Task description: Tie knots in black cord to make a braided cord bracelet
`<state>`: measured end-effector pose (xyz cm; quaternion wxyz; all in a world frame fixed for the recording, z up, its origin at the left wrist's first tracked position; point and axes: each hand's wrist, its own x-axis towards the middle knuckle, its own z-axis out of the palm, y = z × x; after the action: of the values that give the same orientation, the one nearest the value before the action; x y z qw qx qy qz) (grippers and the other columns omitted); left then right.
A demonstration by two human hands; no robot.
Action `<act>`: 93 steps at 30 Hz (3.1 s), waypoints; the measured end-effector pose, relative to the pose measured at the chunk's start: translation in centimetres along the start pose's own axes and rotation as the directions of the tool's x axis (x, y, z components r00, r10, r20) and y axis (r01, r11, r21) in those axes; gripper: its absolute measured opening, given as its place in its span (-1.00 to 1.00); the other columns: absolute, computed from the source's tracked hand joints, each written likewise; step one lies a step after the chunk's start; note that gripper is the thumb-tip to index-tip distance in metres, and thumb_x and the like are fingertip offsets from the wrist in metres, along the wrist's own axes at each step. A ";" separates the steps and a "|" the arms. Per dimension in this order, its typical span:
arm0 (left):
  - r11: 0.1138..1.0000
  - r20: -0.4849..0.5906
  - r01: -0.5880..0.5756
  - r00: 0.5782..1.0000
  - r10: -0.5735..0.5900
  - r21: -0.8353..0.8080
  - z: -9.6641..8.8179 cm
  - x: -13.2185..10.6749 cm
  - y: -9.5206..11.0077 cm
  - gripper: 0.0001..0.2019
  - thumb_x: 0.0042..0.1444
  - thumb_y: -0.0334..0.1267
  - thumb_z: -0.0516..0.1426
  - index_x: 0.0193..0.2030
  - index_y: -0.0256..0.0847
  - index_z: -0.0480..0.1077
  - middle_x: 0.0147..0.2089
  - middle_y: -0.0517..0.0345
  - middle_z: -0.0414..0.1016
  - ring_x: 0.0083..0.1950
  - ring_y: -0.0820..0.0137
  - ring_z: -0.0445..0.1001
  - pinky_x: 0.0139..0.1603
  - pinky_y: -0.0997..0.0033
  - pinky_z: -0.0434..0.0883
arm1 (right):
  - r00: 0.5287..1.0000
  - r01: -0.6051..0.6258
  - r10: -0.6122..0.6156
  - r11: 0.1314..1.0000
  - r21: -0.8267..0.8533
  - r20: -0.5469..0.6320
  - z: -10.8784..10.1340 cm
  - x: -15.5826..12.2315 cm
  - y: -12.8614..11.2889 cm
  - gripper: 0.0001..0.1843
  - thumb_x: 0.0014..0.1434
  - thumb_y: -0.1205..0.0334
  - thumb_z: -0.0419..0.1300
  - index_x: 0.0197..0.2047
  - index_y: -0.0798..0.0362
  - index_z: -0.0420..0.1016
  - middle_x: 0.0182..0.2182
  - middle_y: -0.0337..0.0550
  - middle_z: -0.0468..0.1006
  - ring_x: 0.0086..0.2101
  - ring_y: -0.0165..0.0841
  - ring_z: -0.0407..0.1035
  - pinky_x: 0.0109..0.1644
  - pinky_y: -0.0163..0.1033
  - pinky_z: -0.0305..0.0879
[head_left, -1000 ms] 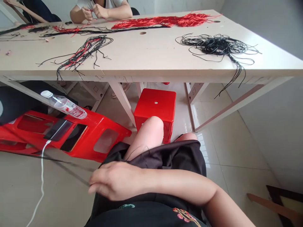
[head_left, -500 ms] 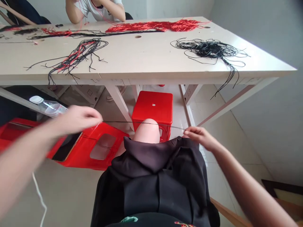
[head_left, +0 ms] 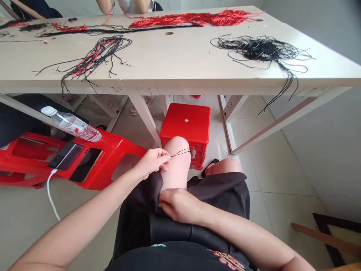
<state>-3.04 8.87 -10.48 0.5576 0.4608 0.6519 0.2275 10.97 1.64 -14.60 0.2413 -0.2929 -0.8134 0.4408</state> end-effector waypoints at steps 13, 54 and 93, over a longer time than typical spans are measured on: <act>0.954 -0.024 0.048 0.998 -0.057 -0.296 0.4 -0.6 -1.4 -0.83 -0.14 -0.23 0.22 -0.49 -0.28 0.36 -0.54 0.26 0.39 -0.55 0.55 0.35 -0.49 0.54 0.28 | 0.883 -0.213 -0.084 0.806 -0.553 -0.462 -2.7 2.7 4.4 -0.74 0.27 0.31 -0.02 -0.06 0.01 0.44 -0.19 -0.10 0.49 -0.26 -0.34 0.38 -0.39 -0.34 0.23; 0.960 -0.079 -0.201 0.972 0.220 0.192 0.3 -0.5 -2.8 -0.85 -0.04 -0.19 0.12 -0.46 -0.24 0.36 -0.48 0.20 0.44 -0.44 0.44 0.41 -0.37 0.47 0.34 | 0.945 -0.279 0.285 0.958 0.062 -0.158 -6.5 3.2 3.9 -0.89 0.12 0.26 0.14 -0.35 0.09 0.47 -0.46 -0.22 0.53 -0.45 -0.45 0.37 -0.37 -0.37 0.25; 0.983 -0.161 -0.067 0.982 0.095 0.170 -0.3 -2.6 -4.0 -0.83 0.07 -0.14 0.01 -0.42 -0.18 0.24 -0.56 0.28 0.43 -0.70 0.53 0.32 -0.63 0.53 0.24 | 0.988 -0.104 0.101 0.994 -0.020 -0.115 0.3 -1.3 2.5 -0.79 -0.05 0.49 0.02 -0.37 0.10 0.41 -0.46 -0.19 0.45 -0.42 -0.39 0.32 -0.32 -0.32 0.31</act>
<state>-4.85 4.89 -12.27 0.4509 0.5105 0.6938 0.2339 12.36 1.73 -17.06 0.2603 -0.3621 -0.7880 0.4245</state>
